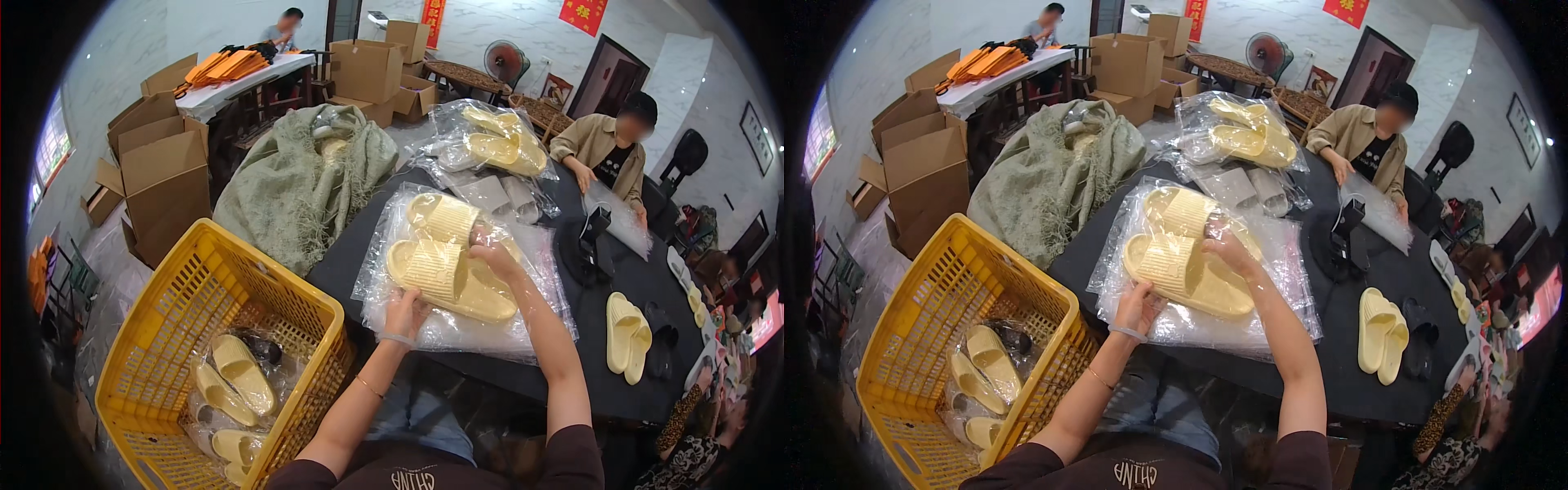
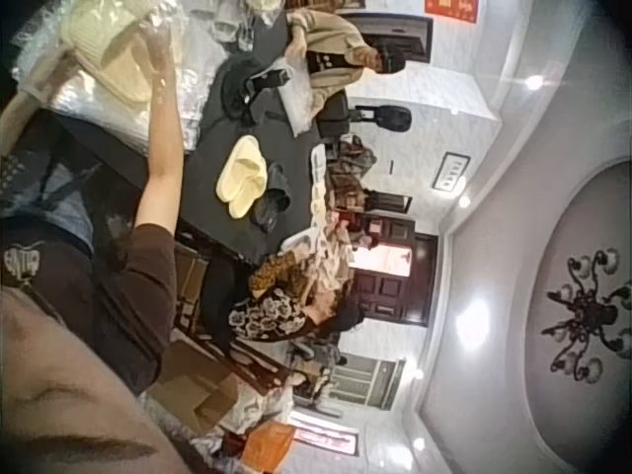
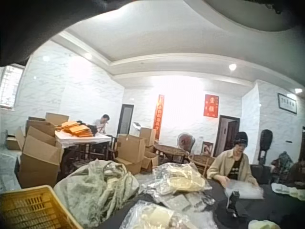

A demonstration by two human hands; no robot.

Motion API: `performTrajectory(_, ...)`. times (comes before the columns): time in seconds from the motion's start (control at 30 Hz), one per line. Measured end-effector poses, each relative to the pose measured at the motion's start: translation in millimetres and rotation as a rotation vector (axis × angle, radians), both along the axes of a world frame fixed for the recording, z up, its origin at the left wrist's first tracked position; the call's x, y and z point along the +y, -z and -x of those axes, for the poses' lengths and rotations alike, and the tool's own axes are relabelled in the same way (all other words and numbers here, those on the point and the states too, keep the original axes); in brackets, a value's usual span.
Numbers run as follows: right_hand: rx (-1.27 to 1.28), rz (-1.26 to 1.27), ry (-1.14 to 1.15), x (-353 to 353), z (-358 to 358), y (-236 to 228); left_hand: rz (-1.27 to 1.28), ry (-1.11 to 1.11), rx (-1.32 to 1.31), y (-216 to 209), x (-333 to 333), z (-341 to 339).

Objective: The person packs pairs of plastic slippers into clear plastic bags. They retrieve slippers from a yellow basket, place them onto a stack of bags, and slide them inside. The person handles multiple pairs of slippers in various colors, including white, black, and yellow, throughout the process.

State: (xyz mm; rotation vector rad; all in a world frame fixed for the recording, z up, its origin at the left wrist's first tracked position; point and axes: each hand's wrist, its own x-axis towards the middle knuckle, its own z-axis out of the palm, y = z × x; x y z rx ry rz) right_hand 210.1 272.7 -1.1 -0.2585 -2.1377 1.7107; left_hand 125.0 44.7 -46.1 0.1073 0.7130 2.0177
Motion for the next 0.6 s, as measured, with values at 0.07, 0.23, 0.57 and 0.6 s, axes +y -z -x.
performTrajectory(0.07, -0.09, -0.218, -0.059, -1.4, 8.2, 1.0, 0.002, 0.006, 0.002, -2.0, -0.4, -1.2)
performTrajectory(0.23, -0.299, -0.486, 0.177, -34.1, 14.4, -2.1, -0.078, 0.048, 0.004, 6.7, 0.8, 1.5)
performTrajectory(0.57, -0.079, -0.519, 0.247, -5.4, -44.9, -84.5, -0.038, 0.084, -0.032, -1.2, -7.9, -0.4)
performTrajectory(0.6, -0.076, -0.592, 0.282, 7.8, -58.2, -85.4, -0.072, 0.095, -0.057, -4.1, -7.1, -2.0)
